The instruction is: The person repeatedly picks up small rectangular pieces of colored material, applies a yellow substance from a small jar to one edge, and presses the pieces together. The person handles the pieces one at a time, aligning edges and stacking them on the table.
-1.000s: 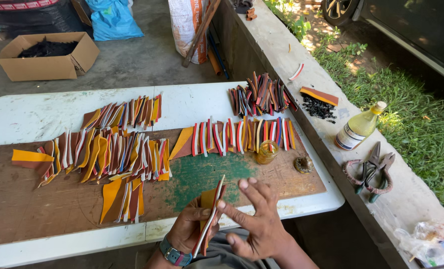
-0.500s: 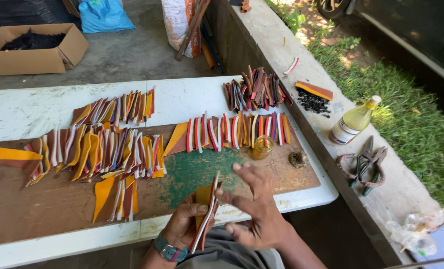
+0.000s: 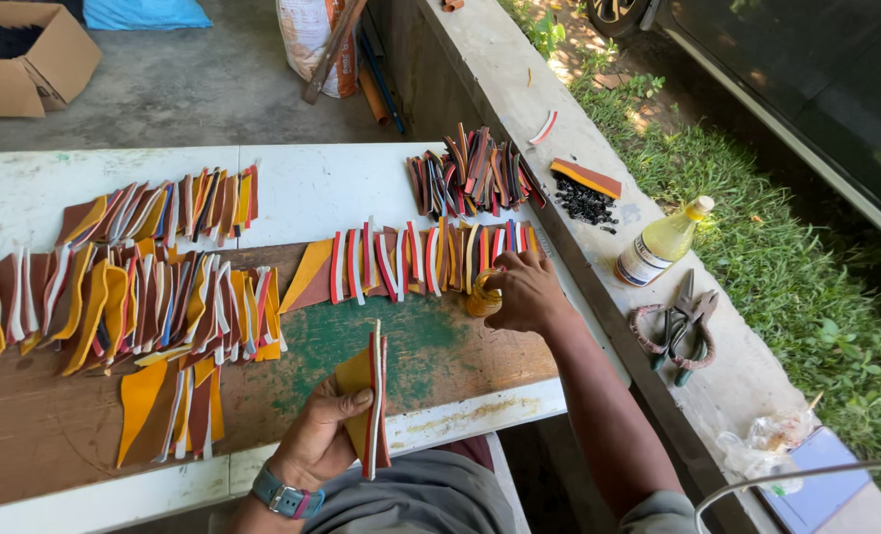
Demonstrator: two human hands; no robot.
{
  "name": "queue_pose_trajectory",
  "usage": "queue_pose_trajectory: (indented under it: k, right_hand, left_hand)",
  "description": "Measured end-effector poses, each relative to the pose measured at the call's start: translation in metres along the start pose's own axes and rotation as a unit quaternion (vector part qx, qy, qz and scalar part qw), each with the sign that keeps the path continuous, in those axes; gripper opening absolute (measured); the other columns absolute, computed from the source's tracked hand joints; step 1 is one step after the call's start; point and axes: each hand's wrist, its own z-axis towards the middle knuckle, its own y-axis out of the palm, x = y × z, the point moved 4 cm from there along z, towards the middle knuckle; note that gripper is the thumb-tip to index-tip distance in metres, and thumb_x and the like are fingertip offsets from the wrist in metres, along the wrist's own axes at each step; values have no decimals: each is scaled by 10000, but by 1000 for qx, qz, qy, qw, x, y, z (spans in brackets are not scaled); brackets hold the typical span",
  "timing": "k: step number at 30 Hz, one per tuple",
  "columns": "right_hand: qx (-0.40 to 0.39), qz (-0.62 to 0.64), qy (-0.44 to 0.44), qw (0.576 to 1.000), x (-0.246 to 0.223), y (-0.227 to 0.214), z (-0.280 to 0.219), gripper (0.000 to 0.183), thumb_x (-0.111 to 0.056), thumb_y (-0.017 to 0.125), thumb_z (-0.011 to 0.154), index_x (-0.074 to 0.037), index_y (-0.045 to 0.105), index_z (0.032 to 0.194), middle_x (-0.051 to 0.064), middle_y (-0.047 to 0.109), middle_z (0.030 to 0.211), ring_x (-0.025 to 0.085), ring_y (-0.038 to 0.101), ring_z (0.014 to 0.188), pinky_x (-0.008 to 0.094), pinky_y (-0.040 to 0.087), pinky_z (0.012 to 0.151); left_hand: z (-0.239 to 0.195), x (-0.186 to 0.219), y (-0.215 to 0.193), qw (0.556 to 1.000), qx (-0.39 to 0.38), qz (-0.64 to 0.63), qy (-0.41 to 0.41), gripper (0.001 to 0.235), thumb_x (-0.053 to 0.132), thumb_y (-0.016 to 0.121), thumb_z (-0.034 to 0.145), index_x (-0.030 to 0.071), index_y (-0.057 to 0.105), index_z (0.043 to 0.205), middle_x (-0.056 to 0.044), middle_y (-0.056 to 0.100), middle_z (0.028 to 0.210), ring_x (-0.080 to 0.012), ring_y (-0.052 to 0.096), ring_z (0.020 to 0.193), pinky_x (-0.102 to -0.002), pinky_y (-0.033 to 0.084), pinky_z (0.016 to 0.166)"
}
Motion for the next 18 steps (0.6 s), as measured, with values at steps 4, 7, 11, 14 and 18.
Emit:
queue_pose_trajectory:
  k: [4,7,11,14,18]
  right_hand:
    - [-98,-48,14,994,1,0,8,594,-441,886,643,-210,766,1177,10,538,1448,268,433,1363,462,382,1113]
    - [-31,32,0,999,6,-10,-2,554,-400,912,631,-292,785,1159,11,460,1505,283,363,1380,513,262,1153]
    - [72,56,13,996,21,-22,-44,648,-341,907,619,-296,743,1245,47,475,1468,301,369,1362,488,301,1112]
    - [116,104,-14,988,16,-30,-78,520,-366,884,675,-265,752,1168,38,507,1490,296,384,1411,499,305,1141]
    - [207,418,-192,863,-26,-43,-131,590,-433,769,802,-205,681,1339,142,454,1575,346,392,1501,534,294,1245]
  left_hand:
    - [7,-1,0,1000,-21,2,-13,213,70,761,864,2,693,1055,-87,742,852,-170,718,738,-305,601,661]
    - [13,-2,2,999,-43,-5,-11,220,73,762,871,-23,687,1053,-96,733,838,-175,712,709,-299,596,643]
    - [19,-5,11,996,-74,-51,-21,261,84,768,880,-39,661,1083,-110,719,826,-179,697,665,-294,583,591]
    - [22,-6,21,994,-86,-64,-28,302,75,767,867,-45,647,1117,-118,716,828,-174,687,630,-285,576,550]
    - [19,-12,33,995,-79,-45,-40,331,50,759,829,-38,662,1134,-103,711,790,-178,686,594,-286,579,514]
